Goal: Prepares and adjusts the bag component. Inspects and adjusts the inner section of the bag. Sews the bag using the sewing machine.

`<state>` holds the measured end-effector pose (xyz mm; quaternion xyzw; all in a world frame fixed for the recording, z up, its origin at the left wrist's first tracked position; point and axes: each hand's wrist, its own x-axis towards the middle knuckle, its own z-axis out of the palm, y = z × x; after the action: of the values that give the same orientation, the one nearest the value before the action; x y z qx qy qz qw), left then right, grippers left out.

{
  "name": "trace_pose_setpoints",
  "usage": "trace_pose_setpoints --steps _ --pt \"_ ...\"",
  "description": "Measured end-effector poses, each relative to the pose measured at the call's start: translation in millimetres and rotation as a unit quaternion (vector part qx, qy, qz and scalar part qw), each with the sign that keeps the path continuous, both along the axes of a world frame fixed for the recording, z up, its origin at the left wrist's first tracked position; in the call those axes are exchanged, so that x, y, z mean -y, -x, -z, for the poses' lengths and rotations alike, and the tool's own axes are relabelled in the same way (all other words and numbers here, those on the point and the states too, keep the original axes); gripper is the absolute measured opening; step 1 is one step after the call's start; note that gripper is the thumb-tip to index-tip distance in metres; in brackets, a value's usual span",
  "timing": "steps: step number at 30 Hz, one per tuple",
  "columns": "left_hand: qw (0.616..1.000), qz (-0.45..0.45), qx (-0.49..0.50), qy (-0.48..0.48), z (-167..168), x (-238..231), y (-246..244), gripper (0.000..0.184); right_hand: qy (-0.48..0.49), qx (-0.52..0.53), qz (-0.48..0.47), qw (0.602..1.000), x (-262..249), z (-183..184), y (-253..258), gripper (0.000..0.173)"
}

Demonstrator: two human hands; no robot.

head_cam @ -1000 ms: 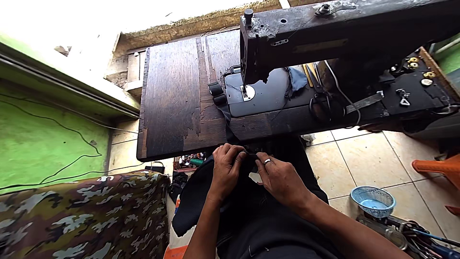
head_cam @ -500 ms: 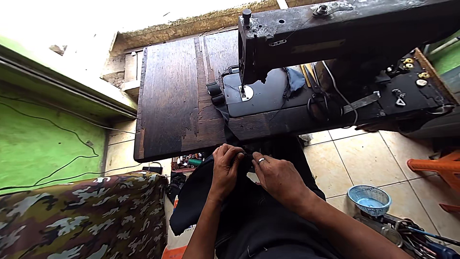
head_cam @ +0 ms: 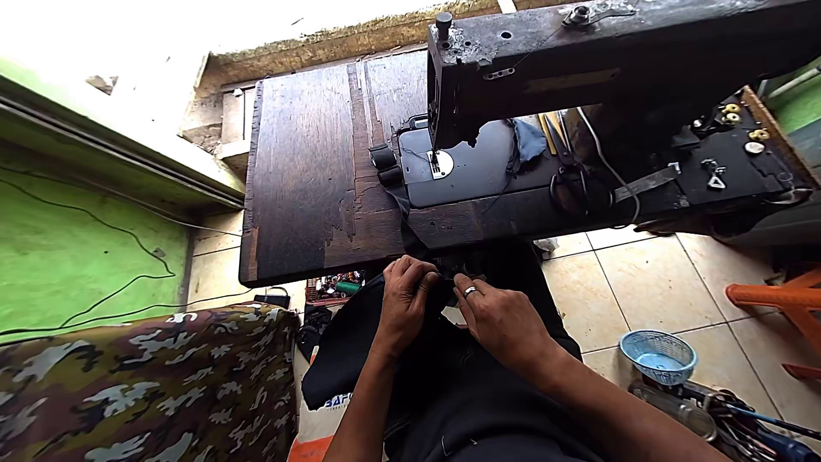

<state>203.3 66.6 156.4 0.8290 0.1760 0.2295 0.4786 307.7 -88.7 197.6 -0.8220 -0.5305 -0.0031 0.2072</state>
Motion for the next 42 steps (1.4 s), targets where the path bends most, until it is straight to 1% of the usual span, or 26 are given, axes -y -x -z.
trace_pose_setpoints --steps 2,4,6,7,8,11,13,14,16,18,21,23,25,28,29,31,33,36,38,39,40,42 --pt "1.0 0.003 0.005 0.0 -2.6 -2.2 0.7 0.03 -0.025 -0.117 -0.016 0.993 3.4 -5.8 -12.8 0.029" --pt "1.0 0.0 0.001 0.004 -5.9 -8.5 3.0 0.031 -0.07 -0.258 -0.016 0.963 7.2 -10.2 -30.4 0.031" --pt "1.0 -0.001 -0.014 0.015 -6.0 -13.7 5.2 0.03 -0.109 -0.349 -0.026 0.93 3.4 -8.1 -41.9 0.043" --pt "1.0 0.0 -0.021 0.022 -5.1 -14.6 5.5 0.028 -0.101 -0.383 -0.046 0.917 -1.5 -6.3 -46.8 0.051" --pt "0.999 0.001 -0.026 0.031 -4.7 -14.1 5.3 0.027 -0.077 -0.407 -0.071 0.907 -7.6 -3.6 -51.1 0.054" --pt "0.999 -0.004 -0.027 0.043 -2.8 -8.1 2.1 0.024 -0.005 -0.443 -0.121 0.888 -26.8 6.5 -58.2 0.035" --pt "0.999 -0.016 -0.029 0.026 -1.0 -4.6 3.6 0.027 0.012 -0.48 -0.13 0.867 -33.4 10.8 -60.0 0.027" --pt "0.999 -0.023 -0.029 0.006 -0.3 -3.5 6.3 0.031 0.008 -0.509 -0.129 0.851 -34.6 12.0 -60.3 0.022" --pt "0.997 -0.041 -0.029 -0.062 2.1 -1.3 15.2 0.043 -0.007 -0.584 -0.116 0.803 -32.2 11.4 -60.4 0.015" --pt "0.989 -0.078 -0.021 -0.126 6.9 1.5 31.2 0.053 -0.02 -0.647 -0.1 0.756 -26.1 11.1 -59.8 0.012" --pt "0.973 -0.126 0.001 -0.194 15.8 11.8 60.0 0.061 -0.028 -0.717 -0.08 0.692 -15.0 18.6 -58.6 0.009" --pt "0.967 -0.123 -0.015 -0.222 23.0 25.6 75.5 0.063 -0.04 -0.739 -0.061 0.67 -9.1 22.4 -53.8 0.007" --pt "0.963 -0.125 -0.035 -0.237 30.9 39.7 83.2 0.059 -0.049 -0.734 -0.046 0.676 -6.8 21.2 -48.9 0.006" --pt "0.954 -0.15 -0.05 -0.255 38.2 50.0 87.2 0.046 -0.044 -0.702 -0.021 0.71 -8.8 17.7 -43.1 0.008" --pt "0.952 -0.155 -0.053 -0.26 38.4 50.9 87.9 0.044 -0.041 -0.7 -0.012 0.712 -9.2 17.2 -41.7 0.008" --pt "0.945 -0.162 -0.056 -0.279 38.2 51.7 90.2 0.041 -0.032 -0.708 -0.003 0.705 -8.9 16.2 -39.2 0.009" --pt "0.942 -0.164 -0.05 -0.289 38.0 50.5 92.8 0.036 -0.013 -0.718 -0.017 0.696 -8.4 17.6 -38.7 0.011" --pt "0.958 -0.148 -0.045 -0.243 27.7 40.5 98.7 0.033 0.008 -0.731 -0.069 0.679 -7.3 19.4 -38.7 0.017" --pt "0.967 -0.122 -0.05 -0.219 13.1 25.9 103.0 0.037 0.0 -0.721 -0.119 0.682 -7.5 15.4 -37.9 0.015" --pt "0.968 -0.105 -0.056 -0.22 4.6 17.2 104.9 0.037 -0.009 -0.708 -0.138 0.693 -8.7 12.3 -37.8 0.013" --pt "0.968 -0.087 -0.062 -0.227 -4.3 8.2 106.1 0.037 -0.016 -0.686 -0.154 0.711 -11.0 8.3 -38.4 0.014" --pt "0.965 -0.049 -0.077 -0.246 -24.5 -8.3 107.7 0.038 -0.031 -0.621 -0.178 0.763 -17.8 1.0 -41.7 0.018"
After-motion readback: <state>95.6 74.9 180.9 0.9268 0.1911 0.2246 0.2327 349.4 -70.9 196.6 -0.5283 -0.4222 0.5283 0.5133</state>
